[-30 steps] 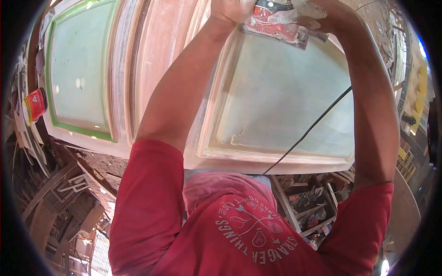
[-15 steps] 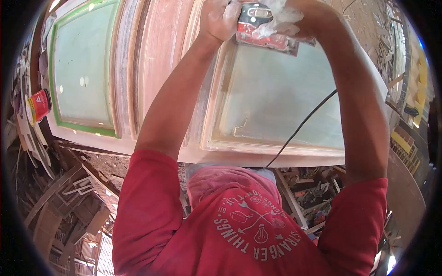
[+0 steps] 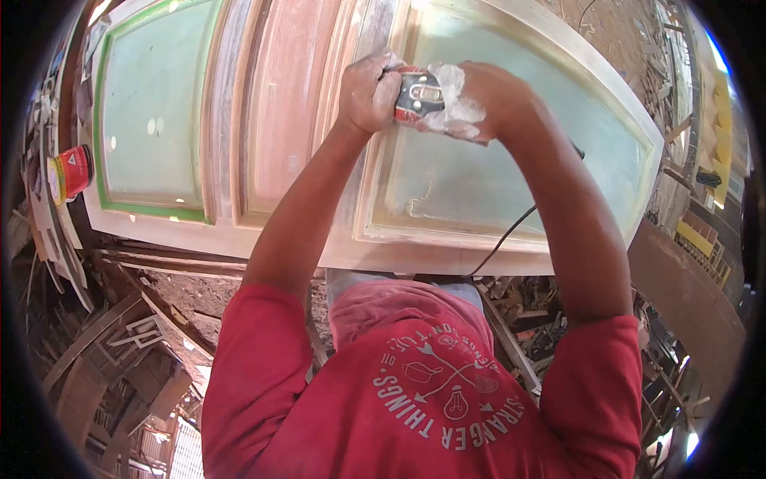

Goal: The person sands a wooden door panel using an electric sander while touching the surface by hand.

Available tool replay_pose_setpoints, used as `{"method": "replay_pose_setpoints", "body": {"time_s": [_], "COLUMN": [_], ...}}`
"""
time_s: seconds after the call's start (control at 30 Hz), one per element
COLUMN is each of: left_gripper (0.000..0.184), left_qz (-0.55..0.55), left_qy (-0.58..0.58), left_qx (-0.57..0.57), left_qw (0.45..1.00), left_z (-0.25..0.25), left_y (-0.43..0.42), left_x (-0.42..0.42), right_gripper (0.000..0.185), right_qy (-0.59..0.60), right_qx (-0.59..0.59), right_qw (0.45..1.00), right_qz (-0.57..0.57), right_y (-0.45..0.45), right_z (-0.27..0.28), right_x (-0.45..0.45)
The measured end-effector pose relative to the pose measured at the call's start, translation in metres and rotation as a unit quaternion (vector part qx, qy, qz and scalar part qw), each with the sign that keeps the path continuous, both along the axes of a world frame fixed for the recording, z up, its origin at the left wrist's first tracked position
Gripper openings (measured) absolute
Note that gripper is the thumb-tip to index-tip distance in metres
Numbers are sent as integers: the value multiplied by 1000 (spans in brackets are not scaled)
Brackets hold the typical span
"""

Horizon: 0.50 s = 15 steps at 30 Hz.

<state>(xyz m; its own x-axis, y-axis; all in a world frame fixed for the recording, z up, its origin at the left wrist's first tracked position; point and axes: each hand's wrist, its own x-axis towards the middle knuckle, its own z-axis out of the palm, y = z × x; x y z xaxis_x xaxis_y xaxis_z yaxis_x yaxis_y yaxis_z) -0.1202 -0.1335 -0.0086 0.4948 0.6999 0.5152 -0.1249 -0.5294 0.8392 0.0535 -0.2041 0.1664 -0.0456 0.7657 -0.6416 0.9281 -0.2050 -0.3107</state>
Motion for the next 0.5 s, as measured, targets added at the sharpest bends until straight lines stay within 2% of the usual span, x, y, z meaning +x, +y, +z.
{"method": "replay_pose_setpoints", "body": {"time_s": [0.17, 0.27, 0.33, 0.43, 0.5], "left_gripper": [25, 29, 31, 44, 48], "left_qz": [-22, -22, -29, -33, -34], "left_qy": [42, 58, 67, 75, 86], "left_qx": [-55, -83, -91, -102, -105], "left_qw": [997, 995, 993, 991, 990], "left_z": [15, 11, 14, 17, 16], "left_y": [-40, -63, -77, -100, -115], "left_x": [-34, -53, -66, -86, -98], "right_gripper": [61, 45, 43, 37, 39], "right_qy": [-22, -16, -23, -22, -15], "right_qx": [47, 111, 111, 131, 123], "right_qw": [998, 993, 993, 991, 992], "right_qz": [-28, -33, -34, -23, -30], "right_y": [-55, -83, -98, -124, -137], "right_z": [-8, -12, -5, -9, -2], "right_x": [-32, -50, -65, -83, -98]}}
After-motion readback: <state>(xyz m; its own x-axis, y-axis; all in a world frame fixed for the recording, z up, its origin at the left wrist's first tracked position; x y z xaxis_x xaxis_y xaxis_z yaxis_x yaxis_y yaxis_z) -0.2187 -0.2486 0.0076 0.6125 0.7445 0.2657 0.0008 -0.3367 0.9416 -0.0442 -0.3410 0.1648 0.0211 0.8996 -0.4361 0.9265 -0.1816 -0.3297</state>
